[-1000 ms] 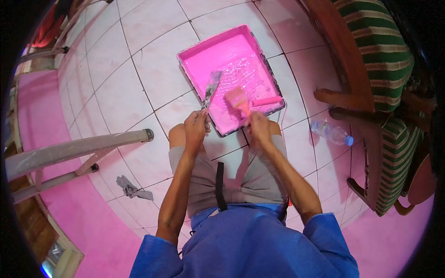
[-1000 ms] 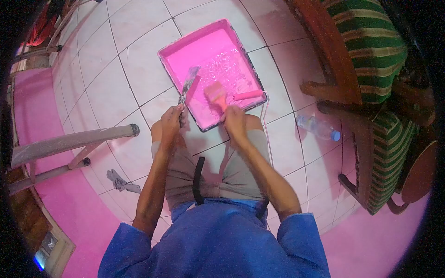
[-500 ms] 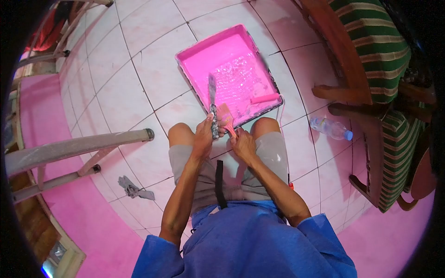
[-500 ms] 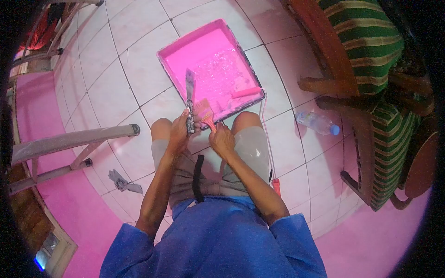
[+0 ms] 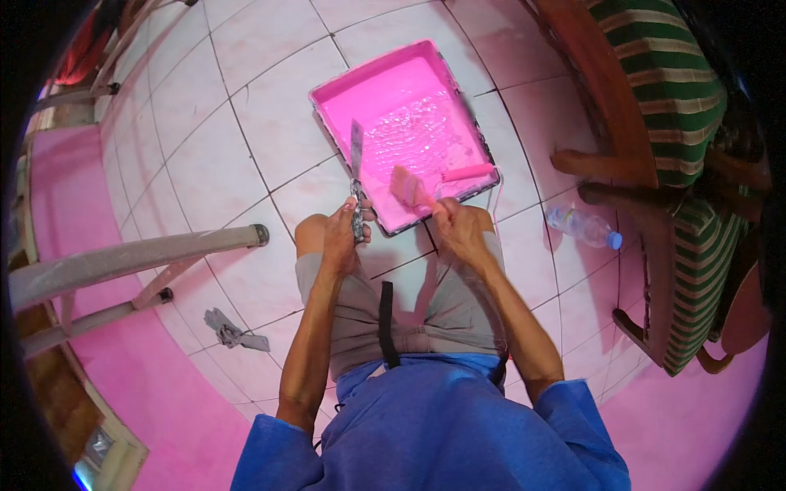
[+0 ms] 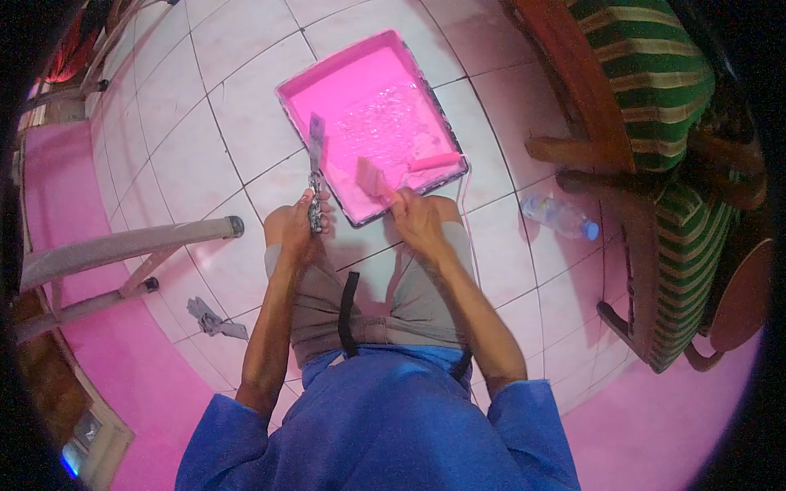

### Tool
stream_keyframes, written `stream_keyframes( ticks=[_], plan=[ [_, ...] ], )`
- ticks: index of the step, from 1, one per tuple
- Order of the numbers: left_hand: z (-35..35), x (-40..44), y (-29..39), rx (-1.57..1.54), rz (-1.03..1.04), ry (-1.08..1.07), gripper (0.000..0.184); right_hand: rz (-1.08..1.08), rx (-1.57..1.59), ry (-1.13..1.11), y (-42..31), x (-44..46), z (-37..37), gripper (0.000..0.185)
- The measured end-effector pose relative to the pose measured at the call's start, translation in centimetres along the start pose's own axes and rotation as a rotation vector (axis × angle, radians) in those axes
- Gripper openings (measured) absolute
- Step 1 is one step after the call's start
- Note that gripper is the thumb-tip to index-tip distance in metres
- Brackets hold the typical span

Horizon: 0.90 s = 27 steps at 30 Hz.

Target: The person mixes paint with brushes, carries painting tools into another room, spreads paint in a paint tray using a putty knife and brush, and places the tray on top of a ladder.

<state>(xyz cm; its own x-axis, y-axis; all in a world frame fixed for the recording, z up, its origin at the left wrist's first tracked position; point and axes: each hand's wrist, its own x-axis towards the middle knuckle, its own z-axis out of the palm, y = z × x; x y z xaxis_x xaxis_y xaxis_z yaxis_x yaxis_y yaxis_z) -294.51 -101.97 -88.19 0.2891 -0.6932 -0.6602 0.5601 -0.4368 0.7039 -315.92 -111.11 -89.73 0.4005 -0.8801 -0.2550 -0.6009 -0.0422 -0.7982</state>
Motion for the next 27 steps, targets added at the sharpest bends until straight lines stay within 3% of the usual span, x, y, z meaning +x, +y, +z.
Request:
stream_keyframes(
  ticks=[7, 15, 18, 20, 22, 25, 26, 27],
  plan=[
    [-0.9, -0.6, -0.5, 0.077, 0.034, 0.000, 0.043, -0.166, -0.436, -0.217, -4.6, 9.0, -7.7, 0.030],
    [-0.7, -1.8, 0.2, 0.141, -0.054, 0.024, 0.044, -0.228, -0.736, -0.301, -7.4, 21.5, -7.2, 0.051],
    [-0.5, -2.5, 0.9, 0.160, -0.094, 0.004, 0.044, -0.306, -0.790, -0.079, -9.0, 23.0, -8.4, 0.051],
    [-0.8, -2.2, 0.2, 0.124, -0.017, -0.019, 0.044, -0.328, -0.796, -0.002, -9.5, 22.7, -9.2, 0.049],
    [-1.0, -1.6, -0.2, 0.052, -0.032, 0.003, 0.041, -0.339, -0.672, 0.038, -9.7, 20.7, -10.2, 0.042],
    [-0.9, -1.2, -0.5, -0.001, -0.014, 0.033, 0.038, -0.355, -0.368, 0.308, -7.4, 14.1, -7.9, 0.030],
    [-0.8, -1.2, -0.5, 0.017, 0.020, 0.043, 0.037, -0.162, -0.176, 0.310, -4.5, 11.8, -5.1, 0.029],
    [-0.7, -1.3, -0.4, 0.020, 0.021, 0.041, 0.037, -0.126, -0.020, 0.247, -2.7, 9.1, -2.7, 0.029]
  ],
)
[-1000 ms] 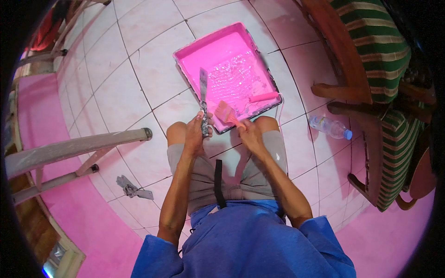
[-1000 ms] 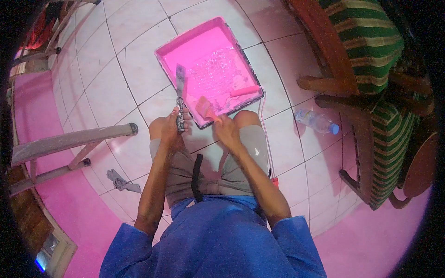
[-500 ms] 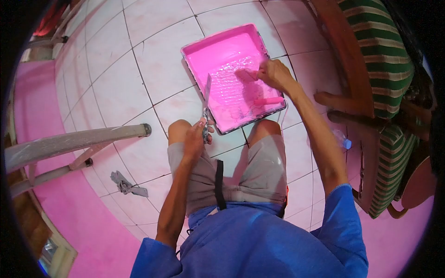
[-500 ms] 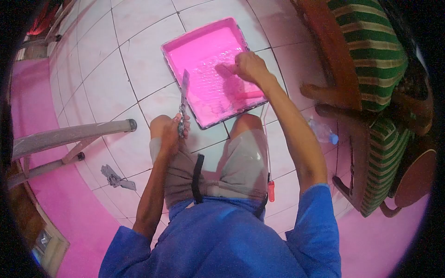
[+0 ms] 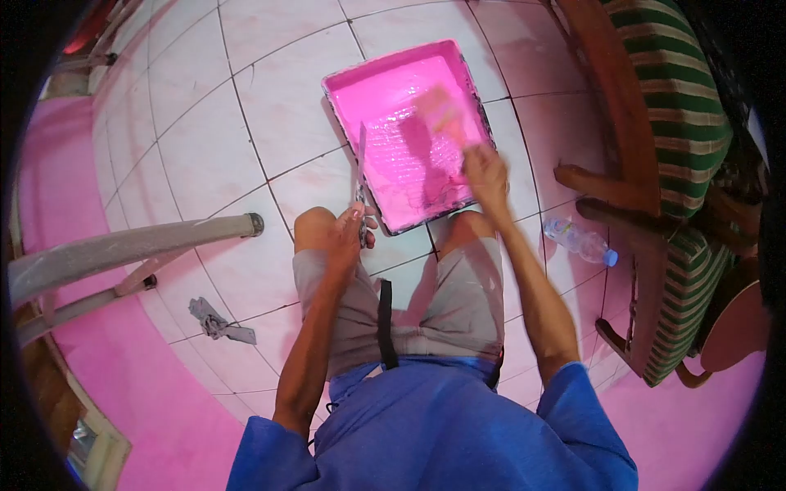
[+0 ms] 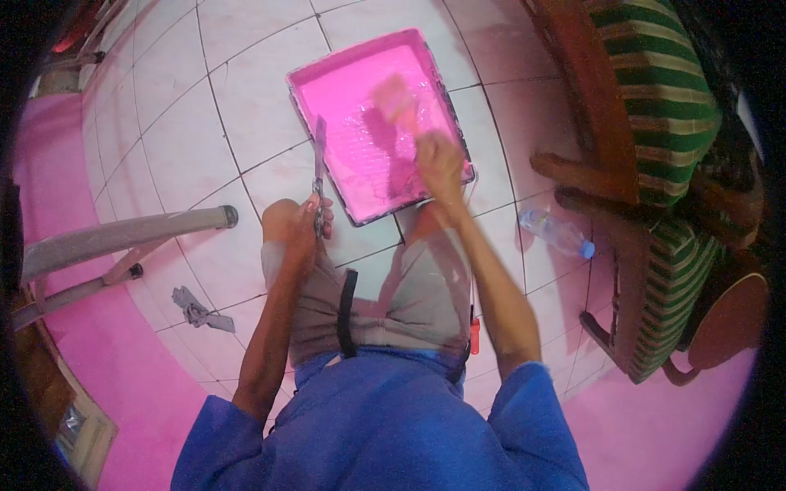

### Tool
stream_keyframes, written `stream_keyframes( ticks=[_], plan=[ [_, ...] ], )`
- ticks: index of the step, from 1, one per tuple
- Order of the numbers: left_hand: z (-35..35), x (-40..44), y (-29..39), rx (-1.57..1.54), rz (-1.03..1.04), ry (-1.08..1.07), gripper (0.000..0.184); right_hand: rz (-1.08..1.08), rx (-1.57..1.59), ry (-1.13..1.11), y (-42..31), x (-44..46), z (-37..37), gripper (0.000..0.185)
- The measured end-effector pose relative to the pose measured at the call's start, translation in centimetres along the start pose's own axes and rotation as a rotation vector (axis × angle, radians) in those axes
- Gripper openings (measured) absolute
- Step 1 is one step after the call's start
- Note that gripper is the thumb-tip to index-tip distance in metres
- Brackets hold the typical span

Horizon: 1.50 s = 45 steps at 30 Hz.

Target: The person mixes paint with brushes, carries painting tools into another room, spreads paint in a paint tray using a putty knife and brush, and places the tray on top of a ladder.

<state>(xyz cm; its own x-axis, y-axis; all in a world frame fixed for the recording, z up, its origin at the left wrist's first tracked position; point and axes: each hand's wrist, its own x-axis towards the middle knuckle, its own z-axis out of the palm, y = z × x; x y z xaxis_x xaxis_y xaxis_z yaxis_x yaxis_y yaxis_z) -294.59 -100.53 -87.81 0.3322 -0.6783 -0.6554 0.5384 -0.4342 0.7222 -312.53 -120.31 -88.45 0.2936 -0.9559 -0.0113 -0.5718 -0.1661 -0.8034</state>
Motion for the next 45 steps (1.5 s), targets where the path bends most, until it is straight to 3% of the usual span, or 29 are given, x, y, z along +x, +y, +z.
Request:
stream_keyframes(
  ticks=[2, 3, 7, 10, 11, 13, 14, 16, 18, 20, 21, 22, 24, 28, 31, 33, 37, 39, 40, 42, 44, 45],
  plan=[
    [0.5, -0.2, 0.6, 0.016, 0.009, 0.015, 0.037, 0.050, -0.079, 0.034, 1.5, -5.8, 2.4, 0.025],
    [0.5, -0.4, 0.7, 0.019, 0.010, 0.020, 0.037, 0.247, -0.067, 0.002, 0.7, -8.1, 3.0, 0.023],
    [0.5, -0.9, 0.3, 0.067, 0.048, 0.009, 0.035, 0.612, 0.533, -0.057, -0.3, -14.8, 6.9, 0.020],
    [1.1, -0.9, -0.9, 0.121, 0.087, -0.031, 0.033, 0.728, 0.745, -0.117, -1.6, -16.8, 8.4, 0.026],
    [1.3, -1.0, -1.3, 0.132, 0.096, -0.042, 0.032, 0.726, 0.751, -0.110, -1.0, -17.1, 8.6, 0.026],
    [1.7, -1.2, -2.2, 0.149, 0.116, -0.072, 0.033, 0.370, 0.014, -0.300, -0.5, -17.2, 9.0, 0.030],
    [1.9, -1.2, -2.6, 0.160, 0.134, -0.098, 0.034, 0.366, 0.022, -0.294, -0.3, -17.5, 9.0, 0.030],
    [2.8, -1.7, -2.7, 0.205, 0.153, -0.127, 0.033, 0.386, -0.020, -0.060, -1.1, -17.6, 7.4, 0.035],
    [3.6, -2.3, -3.1, 0.247, 0.165, -0.150, 0.032, 0.431, -0.005, -0.109, -1.3, -17.4, 5.5, 0.037],
    [4.6, -2.5, -3.4, 0.291, 0.178, -0.196, 0.030, 0.464, 0.022, -0.013, -1.2, -17.2, 4.5, 0.039],
    [4.9, -2.4, -3.6, 0.232, 0.168, -0.227, 0.028, 0.542, 0.101, -0.149, -0.8, -16.9, 4.1, 0.035],
    [5.2, -2.4, -3.9, 0.237, 0.171, -0.232, 0.028, 0.542, 0.105, -0.142, -0.7, -17.0, 4.2, 0.035],
    [5.6, -2.6, -4.2, 0.082, 0.081, -0.240, 0.026, 0.349, -0.207, -0.262, -1.2, -17.4, 4.6, 0.040],
    [5.8, -2.8, -3.5, 0.166, 0.092, -0.199, 0.025, 0.176, -0.297, -0.316, 1.8, -18.3, 7.7, 0.050],
    [5.8, -3.0, -3.2, 0.134, 0.052, -0.133, 0.024, 0.280, -0.126, -0.347, 1.8, -18.3, 7.4, 0.051],
    [5.5, -3.1, -3.0, 0.121, 0.011, -0.134, 0.023, 0.177, -0.017, -0.465, 1.1, -18.5, 7.2, 0.039],
    [5.7, -2.8, -3.5, 0.095, 0.080, -0.088, 0.021, 0.215, -0.045, -0.415, 0.4, -18.3, 6.5, 0.024],
    [5.0, -2.3, -4.4, 0.156, 0.153, -0.121, 0.022, 0.297, 0.240, -0.132, 1.0, -17.7, 6.3, 0.022],
    [5.2, -2.4, -4.5, 0.152, 0.154, -0.109, 0.022, 0.293, 0.242, -0.144, 0.6, -17.3, 5.7, 0.022],
    [6.1, -2.5, -4.7, -0.018, 0.039, -0.087, 0.022, 0.617, 0.849, -0.263, -1.0, -16.2, 3.9, 0.027],
    [6.1, -2.4, -5.5, -0.045, 0.051, -0.026, 0.024, 0.624, 0.897, -0.283, -3.1, -16.1, 2.3, 0.029],
    [5.6, -2.0, -6.2, 0.168, 0.143, -0.001, 0.026, 0.622, 0.859, -0.267, -3.1, -16.2, 1.8, 0.028]
  ],
)
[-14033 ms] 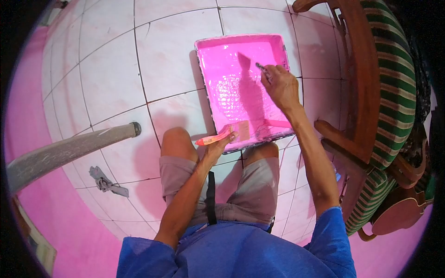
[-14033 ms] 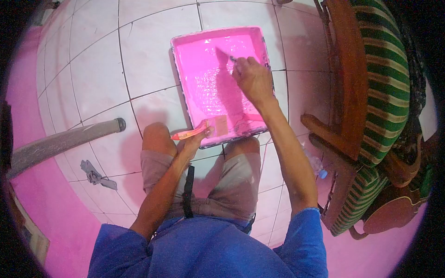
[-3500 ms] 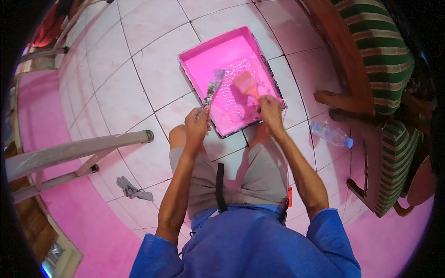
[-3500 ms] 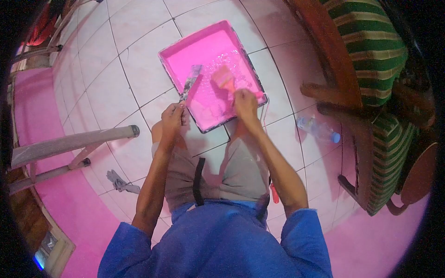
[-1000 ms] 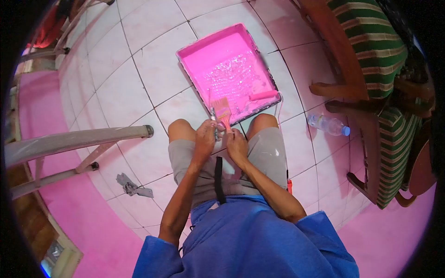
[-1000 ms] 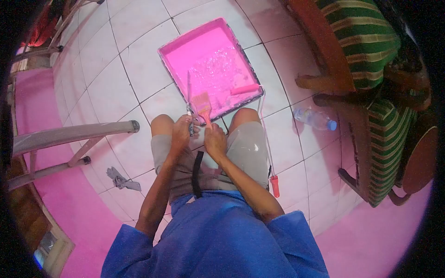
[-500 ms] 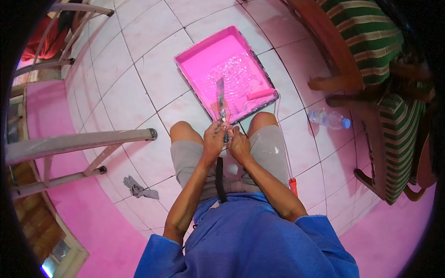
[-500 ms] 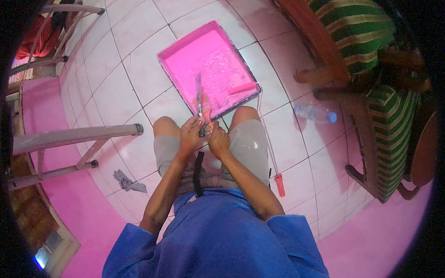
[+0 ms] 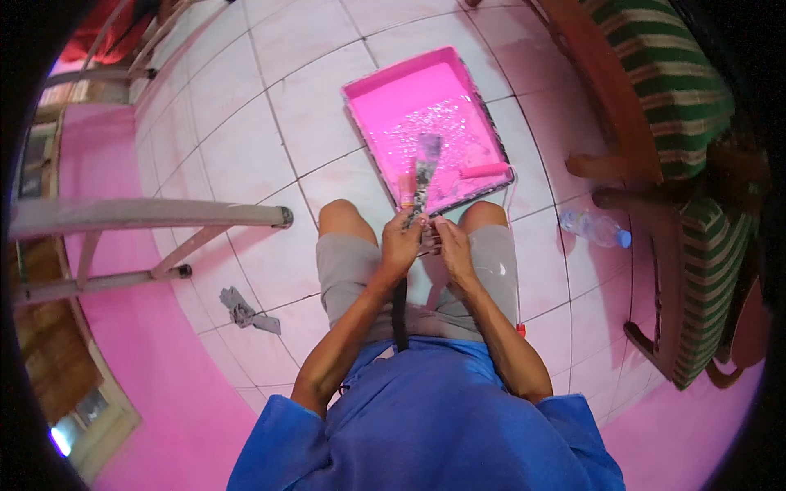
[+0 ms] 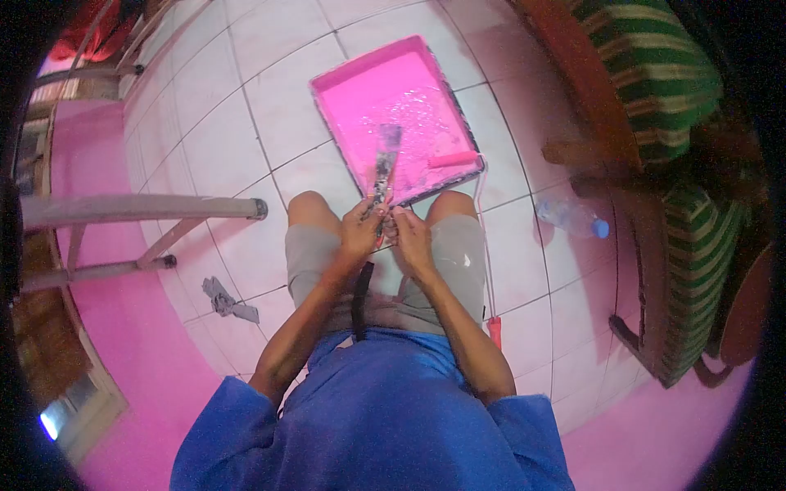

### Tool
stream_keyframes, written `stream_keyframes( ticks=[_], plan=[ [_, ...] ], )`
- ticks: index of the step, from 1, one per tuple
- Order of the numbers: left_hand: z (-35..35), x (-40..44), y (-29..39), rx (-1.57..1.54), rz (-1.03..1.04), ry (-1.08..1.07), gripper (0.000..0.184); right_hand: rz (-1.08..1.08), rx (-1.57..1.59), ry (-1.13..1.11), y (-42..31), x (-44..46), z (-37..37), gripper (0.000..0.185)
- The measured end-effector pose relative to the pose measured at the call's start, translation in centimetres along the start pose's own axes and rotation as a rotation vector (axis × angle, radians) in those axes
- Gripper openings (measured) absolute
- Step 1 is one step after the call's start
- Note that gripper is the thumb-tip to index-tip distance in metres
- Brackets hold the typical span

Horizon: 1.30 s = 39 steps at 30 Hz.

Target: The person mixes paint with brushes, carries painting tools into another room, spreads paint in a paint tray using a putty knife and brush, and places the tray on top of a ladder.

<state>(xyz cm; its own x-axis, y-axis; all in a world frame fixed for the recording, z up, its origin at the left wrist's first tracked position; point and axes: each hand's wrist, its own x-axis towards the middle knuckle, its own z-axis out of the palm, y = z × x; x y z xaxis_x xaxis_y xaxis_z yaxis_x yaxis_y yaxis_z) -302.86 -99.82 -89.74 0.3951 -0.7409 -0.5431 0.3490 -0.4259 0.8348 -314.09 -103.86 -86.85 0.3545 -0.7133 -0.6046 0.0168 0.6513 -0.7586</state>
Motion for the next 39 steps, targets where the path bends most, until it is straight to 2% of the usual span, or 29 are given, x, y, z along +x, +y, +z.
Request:
stream_keyframes(
  ticks=[1, 3, 5, 7, 8, 9, 11, 12, 15, 16, 17, 18, 19, 21, 24, 27, 28, 30, 31, 32, 33, 34, 35, 36, 38, 39],
  plan=[
    [-0.2, 0.0, 0.1, 0.216, 0.088, 0.026, 0.029, -0.007, -0.033, 0.018, 0.0, -0.2, -0.4, 0.027],
    [-0.7, -1.2, 0.4, 0.253, 0.232, 0.039, 0.032, -0.188, -0.204, 0.025, 3.8, 1.0, -2.5, 0.024],
    [-2.0, -3.6, 1.3, 0.371, 0.352, 0.107, 0.033, 0.032, -0.113, 0.021, 1.7, -0.3, -2.5, 0.029],
    [-3.7, -7.5, 4.3, 0.511, 0.525, 0.222, 0.034, -0.020, -0.157, 0.020, 2.0, -0.4, -3.4, 0.029],
    [-5.1, -10.5, 7.7, 0.513, 0.346, 0.196, 0.034, -0.005, -0.088, 0.004, 2.3, -0.3, -3.9, 0.028],
    [-7.0, -12.1, 6.9, 0.512, 0.337, 0.259, 0.034, 0.010, -0.020, -0.002, 2.6, -0.1, -4.2, 0.027],
    [-10.4, -14.5, 3.4, 0.518, 0.488, 0.659, 0.028, 0.035, -0.130, -0.019, 1.9, -0.4, -3.7, 0.026],
    [-12.8, -16.1, 1.7, 0.506, 0.500, 0.730, 0.029, -0.014, -0.222, -0.013, 1.8, -0.5, -3.2, 0.025],
    [-20.2, -19.5, -5.9, 0.388, 0.249, 1.013, 0.028, -0.012, -0.201, -0.051, 1.7, -1.2, -2.2, 0.023],
    [-22.4, -20.8, -7.2, 0.464, 0.182, 1.080, 0.026, -0.044, -0.318, -0.067, 1.6, -1.3, -2.1, 0.022],
    [-24.7, -21.2, -9.7, 0.572, 0.213, 1.197, 0.024, -0.052, -0.329, -0.078, 1.9, -1.1, -2.5, 0.022],
    [-26.2, -21.6, -11.0, 0.599, 0.090, 1.288, 0.025, -0.071, -0.363, -0.103, 2.6, -0.3, -3.4, 0.022],
    [-28.6, -21.7, -13.8, 0.648, 0.047, 1.352, 0.025, -0.093, -0.400, -0.126, 3.2, 0.2, -3.9, 0.023],
    [-30.8, -22.0, -14.6, 0.677, -0.066, 1.471, 0.024, -0.160, -0.479, -0.110, 3.6, 0.2, -3.8, 0.024],
    [-34.1, -21.1, -17.2, 0.652, -0.172, 1.539, 0.024, -0.213, -0.551, -0.071, 3.5, 0.1, -4.2, 0.026],
    [-35.8, -19.7, -18.3, 0.603, -0.147, 1.564, 0.025, -0.181, -0.501, -0.020, 2.8, -0.7, -4.1, 0.026],
    [-37.3, -19.0, -21.0, 0.601, -0.145, 1.549, 0.025, -0.164, -0.448, 0.020, 2.1, -2.0, -3.7, 0.026],
    [-41.3, -16.9, -27.1, 0.908, -0.151, 1.429, 0.029, -0.218, -0.510, 0.001, 0.2, -4.1, -3.1, 0.027],
    [-43.3, -14.1, -31.0, 0.681, -0.290, 1.552, 0.032, -0.271, -0.576, -0.021, -0.6, -5.3, -3.3, 0.028],
    [-45.6, -13.5, -34.1, 0.583, -0.344, 1.438, 0.034, -0.265, -0.532, 0.038, -1.0, -5.9, -3.6, 0.028],
    [-43.3, -15.1, -28.3, 0.656, -0.403, 1.352, 0.034, -0.270, -0.487, 0.106, -1.2, -6.5, -3.9, 0.028],
    [-42.9, -16.1, -27.0, 0.483, -0.225, 1.239, 0.035, -0.259, -0.484, 0.209, -1.7, -7.0, -4.0, 0.028],
    [-42.8, -16.4, -26.6, 0.484, -0.449, 1.280, 0.036, -0.247, -0.474, 0.283, -2.3, -7.4, -5.2, 0.027],
    [-46.4, -16.5, -32.7, 0.999, -0.405, 1.008, 0.042, -0.266, -0.465, 0.342, -2.3, -8.0, -7.2, 0.027],
    [-39.3, -16.0, -22.5, 0.434, -0.774, 1.485, 0.068, -0.303, -0.434, 0.408, -0.4, -8.0, -11.2, 0.027],
    [-38.8, -15.9, -20.8, 0.343, -0.760, 1.523, 0.071, -0.315, -0.419, 0.446, 0.7, -8.7, -12.7, 0.027]
  ],
)
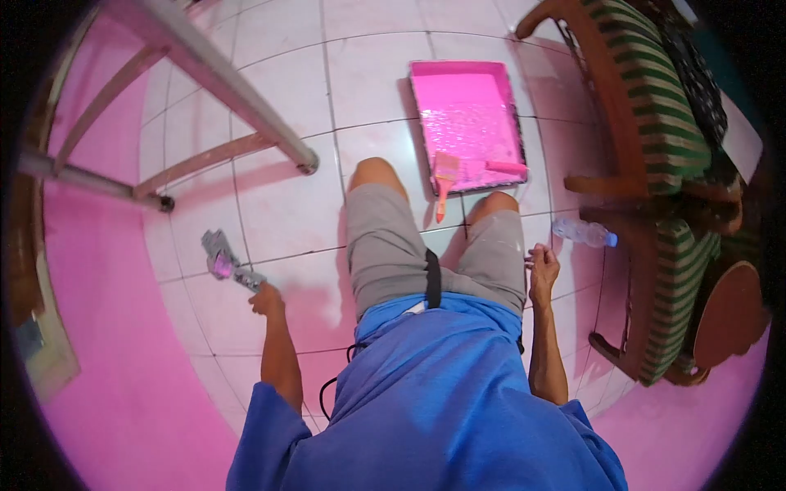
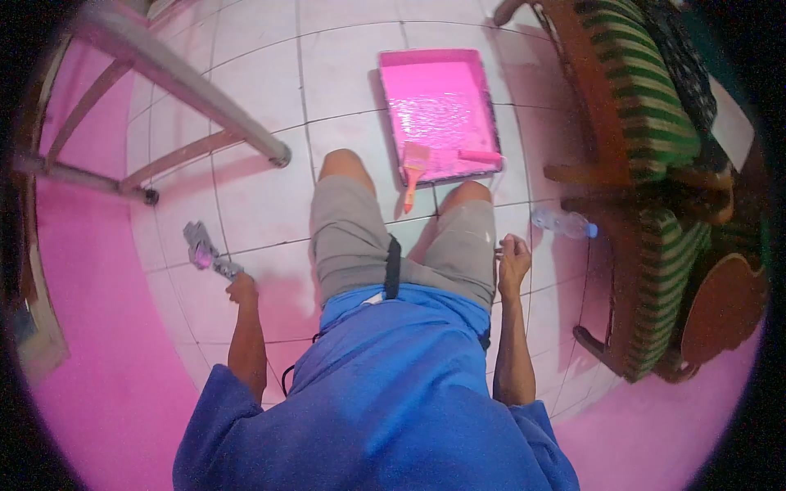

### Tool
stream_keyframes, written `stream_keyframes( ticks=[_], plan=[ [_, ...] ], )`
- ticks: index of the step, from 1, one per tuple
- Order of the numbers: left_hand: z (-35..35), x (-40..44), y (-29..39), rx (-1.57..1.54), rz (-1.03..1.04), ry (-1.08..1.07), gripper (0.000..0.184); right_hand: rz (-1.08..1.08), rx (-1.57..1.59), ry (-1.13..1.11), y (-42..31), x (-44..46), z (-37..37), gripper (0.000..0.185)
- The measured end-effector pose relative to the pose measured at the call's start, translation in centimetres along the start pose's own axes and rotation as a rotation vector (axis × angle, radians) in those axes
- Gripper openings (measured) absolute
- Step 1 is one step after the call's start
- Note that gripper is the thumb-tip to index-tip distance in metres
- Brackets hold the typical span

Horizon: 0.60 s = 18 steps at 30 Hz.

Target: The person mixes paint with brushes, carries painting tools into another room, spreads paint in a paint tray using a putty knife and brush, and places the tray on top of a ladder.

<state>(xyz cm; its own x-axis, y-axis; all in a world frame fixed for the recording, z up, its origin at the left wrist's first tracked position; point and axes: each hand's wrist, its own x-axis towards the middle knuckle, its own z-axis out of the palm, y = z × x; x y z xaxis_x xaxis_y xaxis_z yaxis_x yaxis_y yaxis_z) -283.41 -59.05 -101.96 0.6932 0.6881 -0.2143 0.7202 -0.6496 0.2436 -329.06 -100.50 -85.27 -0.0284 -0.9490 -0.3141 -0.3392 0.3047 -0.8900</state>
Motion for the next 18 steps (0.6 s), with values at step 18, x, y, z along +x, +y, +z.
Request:
stream_keyframes(
  ticks=[18],
  plan=[
    [4.2, -38.2, 18.7, -0.111, 0.655, -1.357, 0.032, 0.365, -0.846, 0.058, 22.0, -10.0, -10.4, 0.052]
  ],
)
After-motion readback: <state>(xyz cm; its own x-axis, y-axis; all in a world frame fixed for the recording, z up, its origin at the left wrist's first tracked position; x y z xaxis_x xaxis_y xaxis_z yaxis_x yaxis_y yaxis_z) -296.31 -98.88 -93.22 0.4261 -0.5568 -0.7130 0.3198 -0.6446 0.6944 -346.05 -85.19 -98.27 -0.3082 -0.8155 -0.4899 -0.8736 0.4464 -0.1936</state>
